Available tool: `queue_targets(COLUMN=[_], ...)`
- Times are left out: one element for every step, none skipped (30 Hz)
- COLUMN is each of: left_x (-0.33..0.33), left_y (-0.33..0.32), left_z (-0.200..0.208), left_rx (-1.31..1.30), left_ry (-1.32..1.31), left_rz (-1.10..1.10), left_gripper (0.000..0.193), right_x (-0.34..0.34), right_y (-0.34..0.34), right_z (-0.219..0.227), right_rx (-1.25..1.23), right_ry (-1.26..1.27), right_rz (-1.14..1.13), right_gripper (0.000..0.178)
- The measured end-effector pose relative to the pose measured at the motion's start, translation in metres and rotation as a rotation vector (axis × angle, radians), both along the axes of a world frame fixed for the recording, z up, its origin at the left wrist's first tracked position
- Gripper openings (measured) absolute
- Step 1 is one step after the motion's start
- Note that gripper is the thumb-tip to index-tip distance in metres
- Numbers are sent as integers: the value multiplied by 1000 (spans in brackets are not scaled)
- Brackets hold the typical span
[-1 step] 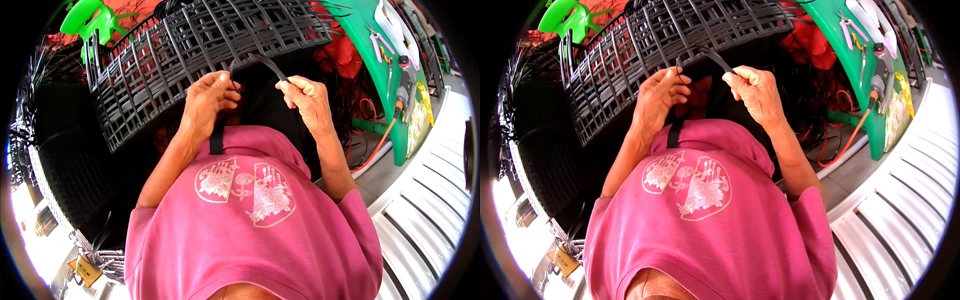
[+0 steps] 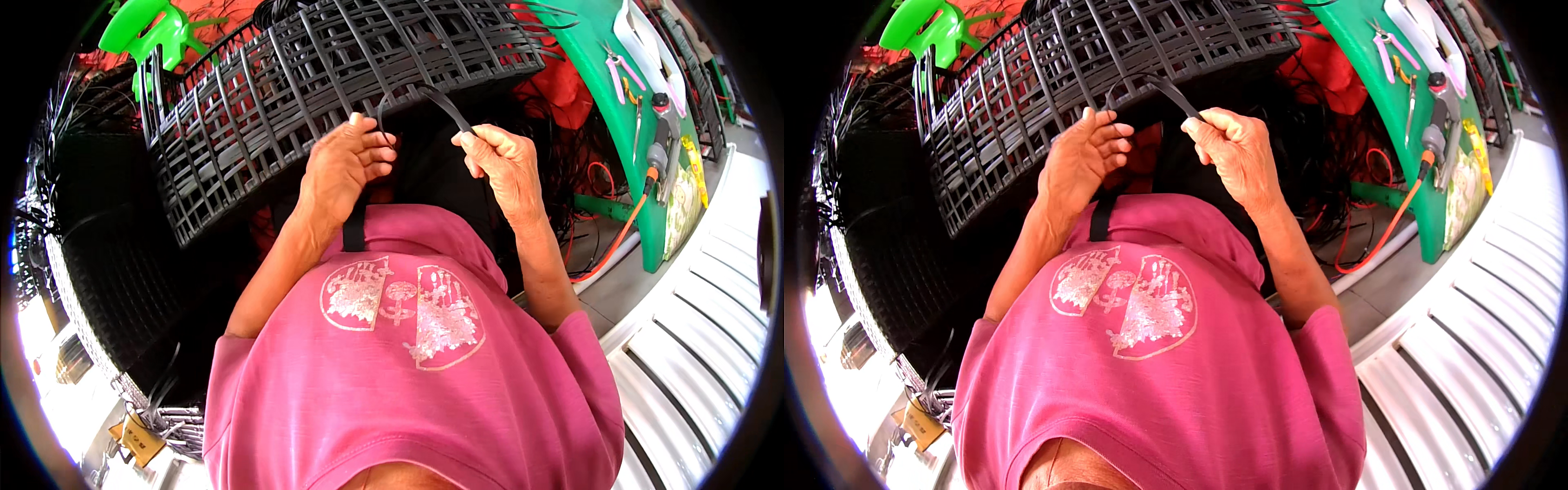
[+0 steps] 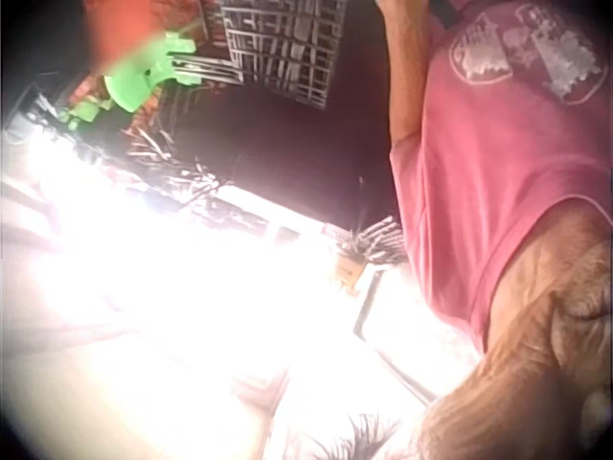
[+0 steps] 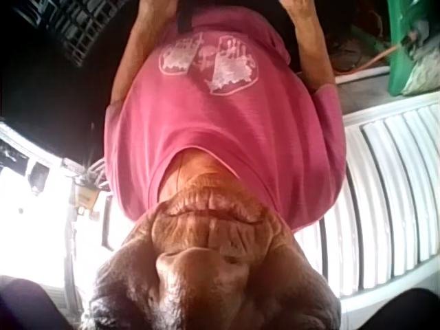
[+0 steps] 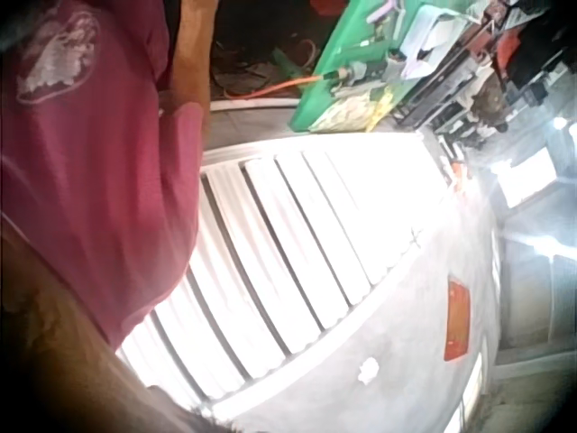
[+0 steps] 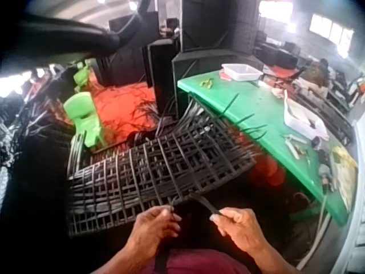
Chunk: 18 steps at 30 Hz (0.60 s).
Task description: The person weaves black flexible strips through a dark plastic or bamboo furniture frame, pulling the strips tight and positioning them along the edges.
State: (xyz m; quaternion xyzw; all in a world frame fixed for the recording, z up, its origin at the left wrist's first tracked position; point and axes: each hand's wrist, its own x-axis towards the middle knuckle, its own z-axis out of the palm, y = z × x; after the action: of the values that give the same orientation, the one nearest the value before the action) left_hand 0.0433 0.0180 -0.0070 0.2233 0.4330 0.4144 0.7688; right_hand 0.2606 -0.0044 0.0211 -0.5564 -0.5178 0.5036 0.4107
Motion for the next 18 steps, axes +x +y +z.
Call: queue_targets(left_x=[0,1,2,4,5,7,7,7,6,6,5,5,4,3,2,0,-1,-1], left_y=[0,1,-1,-4,-6,-6,-5,-4,-3,-4,-2,1,3,3,4,5,6,6], left_z=[-11,-15,-16,-14,-14,-16,-16,-14,-14,-14,-14,-13,-13,-17,-20,-21,-21,-17], left_rx=[-69,-138,-80,-22,35,79,78,75,73,129,127,125,123,127,116,105,96,51], left_ry=[-121,-240,-243,-245,-245,-183,-196,-210,-225,-230,-213,-197,-181,-124,-151,-178,-208,-283], left_rz=[7,15,-53,-121,-186,-213,-200,-187,-173,-158,-152,-146,-141,-116,-114,-112,-115,-83], left_gripper=[28,31,32,33,34,37,36,36,35,33,32,31,30,28,27,26,26,26], right_x=[-2,-1,-1,-2,-4,-6,-7,-8,-9,-9,-8,-8,-9,-11,-13,-15,-15,-14], right_y=[-2,-4,-6,-7,-9,-11,-12,-13,-14,-15,-18,-20,-22,-23,-24,-25,-26,-26], right_z=[0,-1,-3,-5,-8,-11,-9,-6,-4,-7,-11,-12,-9,-7,-6,-7,-8,-8], right_rx=[-1,-32,-43,-54,-65,-85,-126,-167,-209,-246,-281,-316,-341,-368,-395,-406,-420,-435], right_ry=[26,31,46,60,76,78,86,93,99,115,129,143,139,139,138,138,175,213], right_rz=[-29,-13,9,31,55,46,51,56,61,99,131,162,193,232,270,289,295,301], right_gripper=[27,27,28,28,28,28,27,27,27,27,27,27,28,30,31,33,34,35])
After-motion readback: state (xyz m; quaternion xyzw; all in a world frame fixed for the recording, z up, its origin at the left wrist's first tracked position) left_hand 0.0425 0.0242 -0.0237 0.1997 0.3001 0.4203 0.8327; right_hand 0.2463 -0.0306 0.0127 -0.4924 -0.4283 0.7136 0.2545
